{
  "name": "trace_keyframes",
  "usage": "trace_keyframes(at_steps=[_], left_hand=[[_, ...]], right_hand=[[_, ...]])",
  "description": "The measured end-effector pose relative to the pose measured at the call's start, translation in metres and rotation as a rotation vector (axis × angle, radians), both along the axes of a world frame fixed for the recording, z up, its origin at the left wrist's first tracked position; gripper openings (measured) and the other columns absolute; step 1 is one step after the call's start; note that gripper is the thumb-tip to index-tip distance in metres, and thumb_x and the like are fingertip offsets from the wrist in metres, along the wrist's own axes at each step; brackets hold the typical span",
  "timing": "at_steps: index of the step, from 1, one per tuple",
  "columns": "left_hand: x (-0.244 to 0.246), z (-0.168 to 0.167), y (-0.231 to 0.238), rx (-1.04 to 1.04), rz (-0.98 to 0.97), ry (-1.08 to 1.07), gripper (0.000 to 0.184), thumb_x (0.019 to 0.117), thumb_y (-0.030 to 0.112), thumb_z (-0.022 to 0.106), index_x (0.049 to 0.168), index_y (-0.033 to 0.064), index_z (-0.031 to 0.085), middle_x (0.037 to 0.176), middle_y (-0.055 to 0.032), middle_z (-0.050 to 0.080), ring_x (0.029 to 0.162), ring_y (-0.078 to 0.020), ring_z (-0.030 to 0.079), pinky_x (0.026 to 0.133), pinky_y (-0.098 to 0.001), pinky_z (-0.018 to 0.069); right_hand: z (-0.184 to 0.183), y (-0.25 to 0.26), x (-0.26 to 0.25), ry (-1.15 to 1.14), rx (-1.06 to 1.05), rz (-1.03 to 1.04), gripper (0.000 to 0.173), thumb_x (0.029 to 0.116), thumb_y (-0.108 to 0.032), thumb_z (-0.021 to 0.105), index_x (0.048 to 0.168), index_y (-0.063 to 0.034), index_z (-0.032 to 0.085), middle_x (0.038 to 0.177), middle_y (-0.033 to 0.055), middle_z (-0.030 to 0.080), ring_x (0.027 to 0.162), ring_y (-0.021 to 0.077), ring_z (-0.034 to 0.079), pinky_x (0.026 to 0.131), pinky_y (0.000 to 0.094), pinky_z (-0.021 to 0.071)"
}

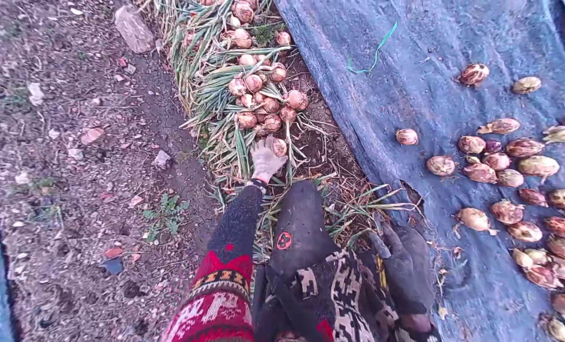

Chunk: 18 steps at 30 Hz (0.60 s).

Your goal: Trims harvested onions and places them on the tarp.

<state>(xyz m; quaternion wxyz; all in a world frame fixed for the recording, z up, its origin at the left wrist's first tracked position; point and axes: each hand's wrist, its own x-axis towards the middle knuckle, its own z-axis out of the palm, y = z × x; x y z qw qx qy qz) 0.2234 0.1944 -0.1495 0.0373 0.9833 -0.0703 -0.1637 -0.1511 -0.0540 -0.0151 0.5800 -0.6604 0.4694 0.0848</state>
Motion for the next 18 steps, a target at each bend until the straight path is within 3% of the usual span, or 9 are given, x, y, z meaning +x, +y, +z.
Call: trace_keyframes(at_steps=[2, 5, 8, 11, 13, 16, 18], left_hand=[[-0.041, 0.033, 0.009, -0.322, 0.008, 0.039, 0.108, 0.0589, 0.064, 0.087, 0.148, 0.0133, 0.052, 0.143, -0.0148, 0.057, 0.129, -0.0276, 0.058, 0.108, -0.0483, 0.0502], [-0.103, 0.087, 0.011, -0.708, -0.004, 0.224, 0.112, 0.0577, 0.059, 0.092, 0.147, 0.0086, 0.049, 0.141, -0.0105, 0.060, 0.124, -0.0160, 0.061, 0.106, -0.0386, 0.0537], [-0.155, 0.140, 0.006, -0.872, -0.146, 0.446, 0.102, 0.0619, 0.056, 0.092, 0.144, 0.0097, 0.052, 0.132, -0.0066, 0.066, 0.119, -0.0125, 0.064, 0.103, -0.0381, 0.0560], [-0.210, 0.180, -0.005, -0.822, -0.309, 0.601, 0.100, 0.0648, 0.056, 0.090, 0.145, 0.0117, 0.052, 0.137, -0.0079, 0.062, 0.121, -0.0157, 0.063, 0.104, -0.0411, 0.0545], [-0.240, 0.195, -0.011, -0.690, -0.386, 0.561, 0.100, 0.0652, 0.061, 0.088, 0.147, 0.0159, 0.051, 0.139, -0.0090, 0.059, 0.118, -0.0188, 0.064, 0.097, -0.0448, 0.0572], [-0.267, 0.194, -0.014, -0.535, -0.465, 0.407, 0.100, 0.0652, 0.065, 0.085, 0.149, 0.0219, 0.051, 0.143, -0.0117, 0.056, 0.110, -0.0228, 0.068, 0.083, -0.0473, 0.0616], [-0.279, 0.183, -0.012, -0.549, -0.432, 0.404, 0.103, 0.0633, 0.063, 0.087, 0.150, 0.0220, 0.049, 0.144, -0.0110, 0.055, 0.111, -0.0221, 0.068, 0.085, -0.0468, 0.0618]], right_hand=[[0.001, 0.007, 0.017, -0.069, 0.021, 0.078, 0.062, 0.0986, -0.035, 0.066, 0.152, -0.0104, 0.047, 0.144, 0.0083, 0.059, 0.127, 0.0077, 0.059, 0.108, 0.0298, 0.0482], [-0.016, 0.028, 0.030, -0.221, 0.031, 0.148, 0.076, 0.0942, -0.051, 0.068, 0.153, -0.0072, 0.045, 0.144, 0.0101, 0.059, 0.125, 0.0113, 0.060, 0.105, 0.0332, 0.0521], [-0.016, 0.049, 0.038, -0.392, 0.036, 0.213, 0.080, 0.0950, -0.053, 0.065, 0.152, -0.0015, 0.044, 0.145, 0.0133, 0.057, 0.127, 0.0129, 0.060, 0.106, 0.0330, 0.0516], [-0.010, 0.068, 0.027, -0.564, 0.108, 0.152, 0.067, 0.1004, -0.048, 0.058, 0.147, 0.0000, 0.050, 0.144, 0.0130, 0.058, 0.128, 0.0151, 0.059, 0.108, 0.0340, 0.0509], [-0.002, 0.075, 0.014, -0.636, 0.101, 0.055, 0.054, 0.1034, -0.040, 0.056, 0.140, -0.0001, 0.059, 0.140, 0.0108, 0.063, 0.127, 0.0138, 0.060, 0.109, 0.0327, 0.0502], [0.001, 0.077, -0.004, -0.654, 0.064, -0.012, 0.041, 0.1040, -0.032, 0.057, 0.131, -0.0014, 0.066, 0.124, 0.0067, 0.071, 0.110, 0.0100, 0.068, 0.097, 0.0296, 0.0571], [0.002, 0.077, -0.016, -0.639, 0.068, -0.006, 0.038, 0.1050, -0.028, 0.057, 0.131, -0.0027, 0.067, 0.121, 0.0064, 0.073, 0.106, 0.0111, 0.071, 0.094, 0.0303, 0.0591]])
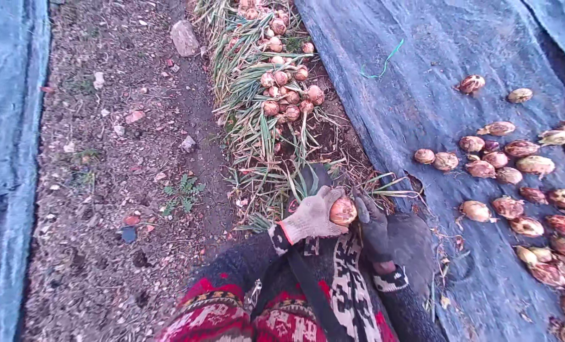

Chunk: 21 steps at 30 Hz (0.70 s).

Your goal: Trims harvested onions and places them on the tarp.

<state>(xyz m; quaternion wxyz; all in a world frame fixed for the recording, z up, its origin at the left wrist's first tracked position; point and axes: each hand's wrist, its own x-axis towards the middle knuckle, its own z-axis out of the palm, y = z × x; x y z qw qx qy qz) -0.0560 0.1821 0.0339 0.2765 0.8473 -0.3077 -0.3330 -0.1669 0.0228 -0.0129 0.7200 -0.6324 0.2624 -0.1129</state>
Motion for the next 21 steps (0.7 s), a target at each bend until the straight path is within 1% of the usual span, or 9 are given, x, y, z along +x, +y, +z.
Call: trace_keyframes(at_steps=[2, 4, 7, 9, 12, 13, 15, 17, 21], left_hand=[[-0.007, -0.007, 0.003, -0.125, 0.145, 0.211, 0.102, 0.0641, 0.051, 0.092, 0.150, 0.0154, 0.048, 0.140, -0.0086, 0.060, 0.119, -0.0176, 0.064, 0.101, -0.0425, 0.0565], [-0.003, -0.017, 0.005, -0.196, 0.419, 0.445, 0.087, 0.0758, 0.043, 0.088, 0.146, 0.0087, 0.050, 0.127, -0.0112, 0.068, 0.111, -0.0167, 0.068, 0.098, -0.0403, 0.0580], [0.010, -0.049, 0.014, -0.334, 0.876, 0.755, 0.076, 0.0892, 0.032, 0.080, 0.150, 0.0084, 0.041, 0.100, -0.0144, 0.068, 0.068, -0.0190, 0.066, 0.057, -0.0332, 0.0580], [0.025, -0.046, 0.008, -0.470, 0.921, 0.844, 0.068, 0.0897, 0.013, 0.076, 0.148, 0.0060, 0.043, 0.099, -0.0164, 0.068, 0.068, -0.0222, 0.066, 0.060, -0.0357, 0.0584], [0.030, -0.022, -0.016, -0.378, 0.755, 0.557, 0.045, 0.0919, 0.018, 0.077, 0.129, -0.0009, 0.061, 0.093, -0.0156, 0.074, 0.064, -0.0245, 0.071, 0.058, -0.0392, 0.0638], [0.029, -0.014, -0.025, -0.249, 0.626, 0.364, 0.037, 0.0943, 0.031, 0.074, 0.119, 0.0040, 0.067, 0.088, -0.0089, 0.075, 0.064, -0.0194, 0.072, 0.059, -0.0374, 0.0650], [0.019, -0.002, -0.038, -0.016, 0.331, 0.019, 0.034, 0.0977, 0.047, 0.063, 0.105, 0.0148, 0.071, 0.088, -0.0011, 0.072, 0.075, -0.0151, 0.070, 0.072, -0.0428, 0.0601], [-0.001, 0.007, -0.047, 0.102, 0.075, -0.155, 0.031, 0.1002, 0.045, 0.056, 0.114, 0.0230, 0.073, 0.109, 0.0011, 0.075, 0.095, -0.0172, 0.072, 0.080, -0.0488, 0.0597], [-0.009, -0.002, -0.063, 0.029, -0.114, -0.045, 0.033, 0.1040, 0.028, 0.052, 0.130, 0.0176, 0.068, 0.126, -0.0038, 0.070, 0.110, -0.0185, 0.070, 0.091, -0.0443, 0.0591]], right_hand=[[0.011, -0.002, -0.013, 0.016, 0.033, 0.005, 0.035, 0.1064, -0.032, 0.054, 0.123, -0.0073, 0.072, 0.102, 0.0022, 0.076, 0.087, 0.0087, 0.072, 0.081, 0.0283, 0.0612], [0.033, 0.000, -0.030, -0.076, 0.162, 0.036, 0.042, 0.1058, -0.047, 0.049, 0.105, -0.0130, 0.073, 0.064, -0.0024, 0.061, 0.051, 0.0081, 0.056, 0.049, 0.0269, 0.0527], [0.069, 0.005, -0.045, -0.226, 0.168, 0.045, 0.036, 0.1053, -0.045, 0.052, 0.101, -0.0167, 0.074, 0.065, -0.0045, 0.062, 0.052, 0.0061, 0.056, 0.049, 0.0243, 0.0515], [0.053, 0.001, -0.036, -0.118, 0.043, -0.082, 0.035, 0.1052, -0.039, 0.055, 0.117, -0.0118, 0.074, 0.084, -0.0004, 0.070, 0.063, 0.0060, 0.061, 0.058, 0.0239, 0.0553], [0.008, -0.016, -0.032, 0.243, -0.020, 0.163, 0.060, 0.1060, -0.057, 0.038, 0.146, -0.0164, 0.057, 0.132, -0.0022, 0.067, 0.111, 0.0035, 0.064, 0.098, 0.0308, 0.0537], [0.004, -0.018, -0.029, 0.266, 0.093, 0.229, 0.066, 0.1043, -0.063, 0.033, 0.147, -0.0170, 0.054, 0.127, -0.0042, 0.068, 0.107, 0.0015, 0.064, 0.095, 0.0278, 0.0543], [-0.014, -0.012, -0.019, 0.200, 0.518, 0.195, 0.080, 0.0965, -0.077, 0.032, 0.137, -0.0138, 0.058, 0.085, 0.0031, 0.066, 0.064, 0.0099, 0.060, 0.056, 0.0285, 0.0547], [-0.011, -0.012, -0.005, 0.229, 0.965, 0.117, 0.087, 0.0829, -0.092, 0.028, 0.104, -0.0165, 0.065, 0.065, 0.0037, 0.058, 0.046, 0.0123, 0.053, 0.040, 0.0295, 0.0489], [-0.020, -0.026, -0.008, 0.123, 1.392, 0.003, 0.082, 0.0768, -0.094, 0.042, 0.087, -0.0162, 0.067, 0.062, 0.0015, 0.059, 0.047, 0.0123, 0.058, 0.041, 0.0308, 0.0510]])
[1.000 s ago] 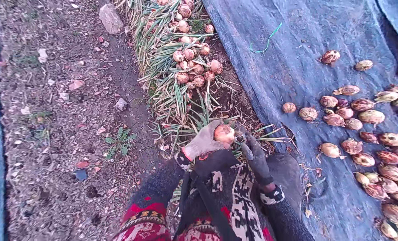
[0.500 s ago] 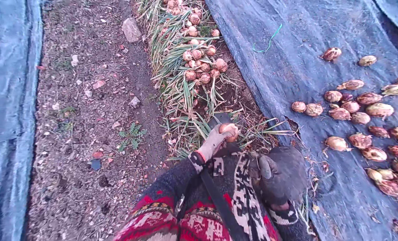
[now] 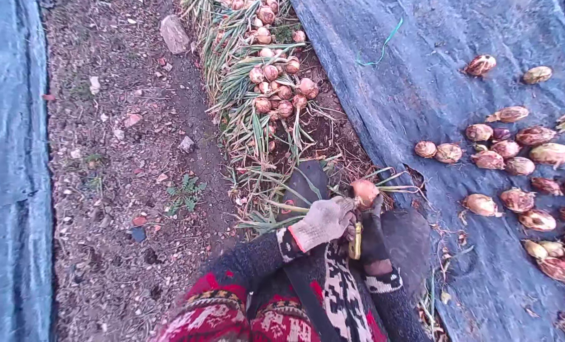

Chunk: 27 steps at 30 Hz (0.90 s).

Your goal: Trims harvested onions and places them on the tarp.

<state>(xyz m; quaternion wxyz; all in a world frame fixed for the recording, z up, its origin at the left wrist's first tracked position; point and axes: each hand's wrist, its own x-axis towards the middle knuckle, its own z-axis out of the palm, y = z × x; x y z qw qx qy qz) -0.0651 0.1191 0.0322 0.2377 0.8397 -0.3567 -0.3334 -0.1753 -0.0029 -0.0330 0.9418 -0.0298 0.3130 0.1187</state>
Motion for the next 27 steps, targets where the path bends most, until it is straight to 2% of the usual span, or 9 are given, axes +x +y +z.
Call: trace_keyframes(at_steps=[4, 7, 9, 12, 14, 17, 19, 24, 27], left_hand=[[0.045, -0.038, -0.024, -0.250, 0.187, -0.004, 0.022, 0.1022, 0.020, 0.058, 0.110, 0.0081, 0.075, 0.114, -0.0060, 0.074, 0.109, -0.0157, 0.069, 0.097, -0.0382, 0.0571], [0.117, -0.089, -0.001, 0.216, 0.409, -0.156, 0.030, 0.1035, 0.032, 0.053, 0.123, 0.0198, 0.073, 0.125, -0.0053, 0.071, 0.113, -0.0209, 0.069, 0.095, -0.0455, 0.0578], [0.163, -0.139, 0.045, 0.495, 0.509, -0.042, 0.036, 0.0937, 0.038, 0.062, 0.125, 0.0233, 0.071, 0.134, -0.0118, 0.063, 0.114, -0.0300, 0.067, 0.093, -0.0547, 0.0572], [0.202, -0.198, 0.102, 0.638, 0.824, -0.079, 0.055, 0.0905, 0.040, 0.067, 0.141, 0.0191, 0.061, 0.146, -0.0190, 0.055, 0.124, -0.0381, 0.062, 0.100, -0.0587, 0.0532], [0.224, -0.225, 0.126, 0.678, 1.001, -0.195, 0.059, 0.0894, 0.043, 0.067, 0.143, 0.0198, 0.060, 0.141, -0.0181, 0.061, 0.125, -0.0370, 0.062, 0.101, -0.0591, 0.0513], [0.244, -0.251, 0.147, 0.731, 1.091, -0.152, 0.072, 0.0847, 0.052, 0.073, 0.147, 0.0199, 0.056, 0.145, -0.0187, 0.057, 0.131, -0.0380, 0.056, 0.105, -0.0610, 0.0467], [0.252, -0.255, 0.150, 0.723, 1.073, -0.132, 0.068, 0.0840, 0.049, 0.074, 0.143, 0.0185, 0.059, 0.137, -0.0153, 0.064, 0.127, -0.0349, 0.060, 0.104, -0.0605, 0.0476], [0.221, -0.212, 0.138, 0.253, 0.936, 0.042, 0.068, 0.0819, 0.035, 0.079, 0.143, 0.0146, 0.058, 0.133, -0.0100, 0.067, 0.123, -0.0246, 0.064, 0.105, -0.0524, 0.0520], [0.175, -0.152, 0.116, -0.110, 0.830, 0.205, 0.068, 0.0824, 0.031, 0.081, 0.142, 0.0103, 0.056, 0.130, -0.0069, 0.068, 0.115, -0.0146, 0.067, 0.099, -0.0397, 0.0585]], right_hand=[[0.032, -0.025, 0.000, -0.015, -0.185, -0.236, 0.070, 0.0915, -0.079, 0.041, 0.098, -0.0145, 0.067, 0.065, 0.0009, 0.060, 0.049, 0.0115, 0.059, 0.041, 0.0275, 0.0514], [0.058, -0.084, -0.007, -0.302, -0.498, -0.581, 0.073, 0.0982, -0.071, 0.038, 0.138, -0.0139, 0.060, 0.073, 0.0032, 0.068, 0.054, 0.0150, 0.065, 0.049, 0.0331, 0.0568], [0.071, -0.123, -0.014, -0.273, -0.873, -0.616, 0.068, 0.0958, -0.076, 0.036, 0.139, -0.0278, 0.060, 0.075, 0.0004, 0.069, 0.054, 0.0150, 0.063, 0.048, 0.0335, 0.0552], [0.065, -0.130, -0.001, -0.111, -0.984, -0.447, 0.078, 0.0902, -0.086, 0.023, 0.141, -0.0353, 0.054, 0.077, 0.0005, 0.069, 0.054, 0.0154, 0.063, 0.046, 0.0324, 0.0547], [0.053, -0.109, 0.015, 0.096, -1.054, -0.235, 0.065, 0.1000, -0.073, 0.022, 0.138, -0.0300, 0.052, 0.079, 0.0000, 0.068, 0.053, 0.0135, 0.062, 0.045, 0.0291, 0.0539], [0.021, -0.079, 0.020, 0.313, -1.111, 0.087, 0.045, 0.1033, -0.043, 0.056, 0.135, -0.0110, 0.055, 0.083, 0.0073, 0.066, 0.057, 0.0173, 0.063, 0.047, 0.0322, 0.0563], [0.016, -0.061, 0.030, 0.366, -1.234, 0.273, 0.050, 0.0965, -0.036, 0.069, 0.137, -0.0087, 0.057, 0.086, 0.0081, 0.068, 0.062, 0.0156, 0.064, 0.053, 0.0326, 0.0573], [0.002, -0.030, 0.058, 0.270, -1.367, 0.516, 0.059, 0.0970, -0.032, 0.068, 0.148, -0.0072, 0.052, 0.145, 0.0087, 0.059, 0.128, 0.0096, 0.058, 0.107, 0.0321, 0.0500], [-0.017, -0.013, 0.068, 0.145, -1.395, 0.515, 0.063, 0.0972, -0.043, 0.067, 0.149, -0.0102, 0.051, 0.146, 0.0060, 0.058, 0.132, 0.0104, 0.056, 0.111, 0.0351, 0.0485]])
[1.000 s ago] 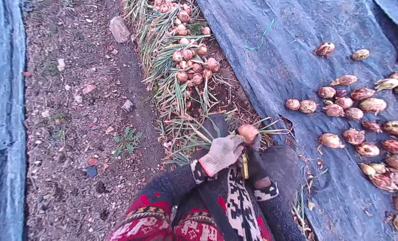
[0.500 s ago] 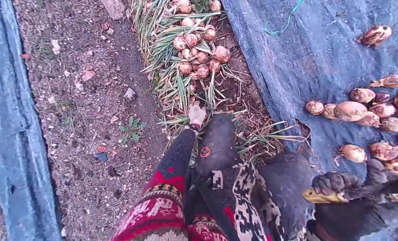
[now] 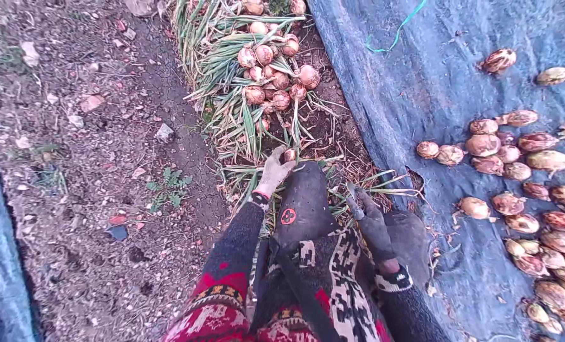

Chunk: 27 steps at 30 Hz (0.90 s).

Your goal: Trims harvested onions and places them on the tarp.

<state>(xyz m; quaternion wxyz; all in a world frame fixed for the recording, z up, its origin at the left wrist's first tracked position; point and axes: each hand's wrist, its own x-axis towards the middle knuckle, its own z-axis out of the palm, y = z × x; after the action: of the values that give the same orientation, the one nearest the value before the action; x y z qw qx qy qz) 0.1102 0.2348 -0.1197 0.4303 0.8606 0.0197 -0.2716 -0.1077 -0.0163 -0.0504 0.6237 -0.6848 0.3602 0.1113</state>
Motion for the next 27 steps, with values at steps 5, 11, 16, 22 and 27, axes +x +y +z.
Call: trace_keyframes(at_steps=[5, 11, 16, 22, 27], left_hand=[[-0.085, 0.114, -0.044, -0.231, -0.345, 0.097, 0.056, 0.0831, 0.029, 0.084, 0.133, 0.0116, 0.065, 0.128, -0.0030, 0.069, 0.105, -0.0111, 0.070, 0.091, -0.0340, 0.0612], [-0.148, 0.147, -0.057, -0.191, -0.490, 0.025, 0.052, 0.0874, 0.044, 0.077, 0.128, 0.0130, 0.068, 0.115, -0.0001, 0.074, 0.099, -0.0074, 0.071, 0.090, -0.0346, 0.0606], [-0.159, 0.146, -0.057, -0.051, -0.306, -0.082, 0.047, 0.0883, 0.043, 0.076, 0.125, 0.0140, 0.071, 0.115, -0.0004, 0.074, 0.101, -0.0090, 0.071, 0.093, -0.0366, 0.0599], [-0.119, 0.105, -0.036, -0.147, 0.042, 0.047, 0.034, 0.0972, 0.023, 0.068, 0.127, 0.0067, 0.069, 0.109, -0.0100, 0.074, 0.085, -0.0184, 0.073, 0.077, -0.0404, 0.0641], [-0.184, 0.148, -0.096, 0.151, -0.646, -0.267, 0.030, 0.1020, 0.039, 0.057, 0.119, 0.0209, 0.074, 0.121, 0.0010, 0.072, 0.108, -0.0154, 0.070, 0.091, -0.0444, 0.0588]], right_hand=[[0.008, 0.027, 0.002, -0.180, 0.156, -0.010, 0.062, 0.1016, -0.048, 0.057, 0.146, -0.0045, 0.052, 0.115, 0.0095, 0.070, 0.094, 0.0137, 0.068, 0.082, 0.0349, 0.0593], [0.034, 0.047, -0.027, -0.348, 0.350, -0.267, 0.040, 0.1063, -0.032, 0.053, 0.127, -0.0006, 0.064, 0.085, 0.0065, 0.070, 0.062, 0.0112, 0.062, 0.053, 0.0282, 0.0550], [0.058, 0.045, -0.066, -0.525, 0.370, -0.301, 0.042, 0.1062, -0.040, 0.051, 0.119, -0.0028, 0.067, 0.066, 0.0007, 0.058, 0.051, 0.0105, 0.054, 0.049, 0.0288, 0.0517], [0.084, 0.023, -0.090, -0.438, 0.051, -0.144, 0.051, 0.1058, -0.049, 0.048, 0.135, -0.0106, 0.066, 0.103, 0.0034, 0.073, 0.078, 0.0083, 0.065, 0.072, 0.0271, 0.0578], [0.030, 0.030, -0.080, -0.091, 0.582, -0.180, 0.069, 0.0989, -0.073, 0.034, 0.115, -0.0130, 0.065, 0.074, 0.0049, 0.063, 0.056, 0.0133, 0.058, 0.050, 0.0327, 0.0534]])
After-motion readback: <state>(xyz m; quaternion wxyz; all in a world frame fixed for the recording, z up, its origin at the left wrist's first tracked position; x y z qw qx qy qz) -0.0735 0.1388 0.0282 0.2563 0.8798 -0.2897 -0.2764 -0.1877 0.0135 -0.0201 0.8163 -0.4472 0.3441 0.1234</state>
